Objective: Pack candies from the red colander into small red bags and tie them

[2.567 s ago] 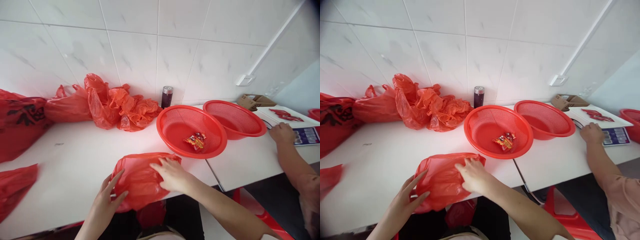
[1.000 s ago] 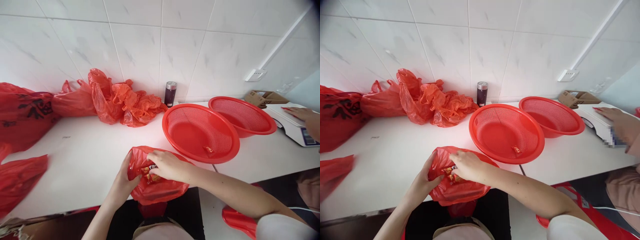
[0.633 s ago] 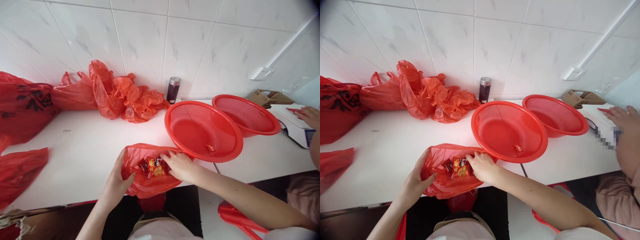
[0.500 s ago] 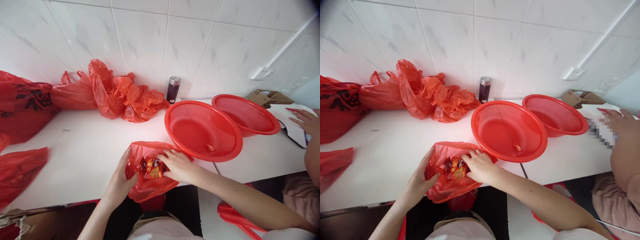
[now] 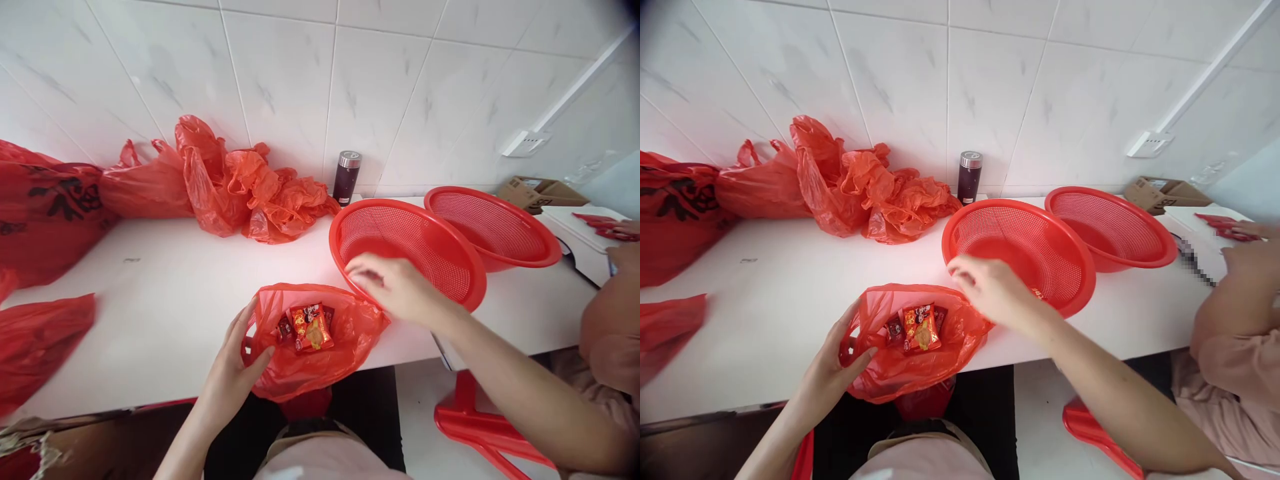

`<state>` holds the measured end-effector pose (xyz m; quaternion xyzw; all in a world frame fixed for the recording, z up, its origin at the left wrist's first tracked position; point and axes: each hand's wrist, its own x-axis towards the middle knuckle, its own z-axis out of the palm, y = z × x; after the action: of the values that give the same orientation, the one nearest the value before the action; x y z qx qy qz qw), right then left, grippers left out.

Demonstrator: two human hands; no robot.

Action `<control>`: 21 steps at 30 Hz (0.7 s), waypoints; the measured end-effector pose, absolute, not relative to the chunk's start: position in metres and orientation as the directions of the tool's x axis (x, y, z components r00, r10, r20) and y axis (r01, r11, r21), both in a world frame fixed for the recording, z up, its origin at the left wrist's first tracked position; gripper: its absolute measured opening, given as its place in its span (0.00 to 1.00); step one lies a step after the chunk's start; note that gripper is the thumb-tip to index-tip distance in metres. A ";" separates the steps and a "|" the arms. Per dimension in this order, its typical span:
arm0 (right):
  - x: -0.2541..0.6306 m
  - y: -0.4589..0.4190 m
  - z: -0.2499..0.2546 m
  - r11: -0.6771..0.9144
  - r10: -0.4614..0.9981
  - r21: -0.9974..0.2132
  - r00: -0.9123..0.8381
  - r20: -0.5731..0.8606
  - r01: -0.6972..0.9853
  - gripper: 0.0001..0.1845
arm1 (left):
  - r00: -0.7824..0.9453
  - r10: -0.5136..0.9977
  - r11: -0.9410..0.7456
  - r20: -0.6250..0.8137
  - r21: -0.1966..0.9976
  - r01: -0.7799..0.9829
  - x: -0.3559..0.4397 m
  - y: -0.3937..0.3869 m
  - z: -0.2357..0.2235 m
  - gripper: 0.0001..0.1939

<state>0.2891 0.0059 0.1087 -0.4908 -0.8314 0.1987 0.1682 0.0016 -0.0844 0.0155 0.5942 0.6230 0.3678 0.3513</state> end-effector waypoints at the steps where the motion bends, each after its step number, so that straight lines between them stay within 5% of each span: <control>1: 0.303 0.018 0.113 0.381 0.918 -0.416 -0.391 0.064 0.826 0.14 | -0.055 0.998 0.036 -0.011 0.884 0.467 0.003 -0.086 0.017 0.37; 5: 0.355 0.064 0.098 0.113 0.914 -0.027 -0.114 -0.389 0.993 0.29 | -0.106 0.994 0.078 -0.042 0.928 0.363 0.003 -0.092 0.019 0.40; 10: 0.381 0.085 0.062 0.092 0.788 0.003 -0.070 -0.611 0.996 0.18 | -0.147 0.986 0.123 -0.083 0.947 0.297 -0.005 -0.095 0.013 0.41; 16: 0.378 0.085 0.086 0.127 0.812 -0.213 -0.225 -0.539 0.969 0.09 | -0.227 0.970 0.152 -0.091 0.952 0.267 -0.012 -0.097 0.010 0.40; 21: 0.331 0.052 0.127 0.262 0.887 -0.639 -0.441 -0.135 0.723 0.12 | -0.252 0.963 0.164 -0.092 0.945 0.284 -0.015 -0.092 0.014 0.40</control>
<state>0.3311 0.0523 0.1269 -0.5134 -0.7843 0.3247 0.1263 -0.0154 -0.0922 0.0136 0.4739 0.6578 0.4395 0.3866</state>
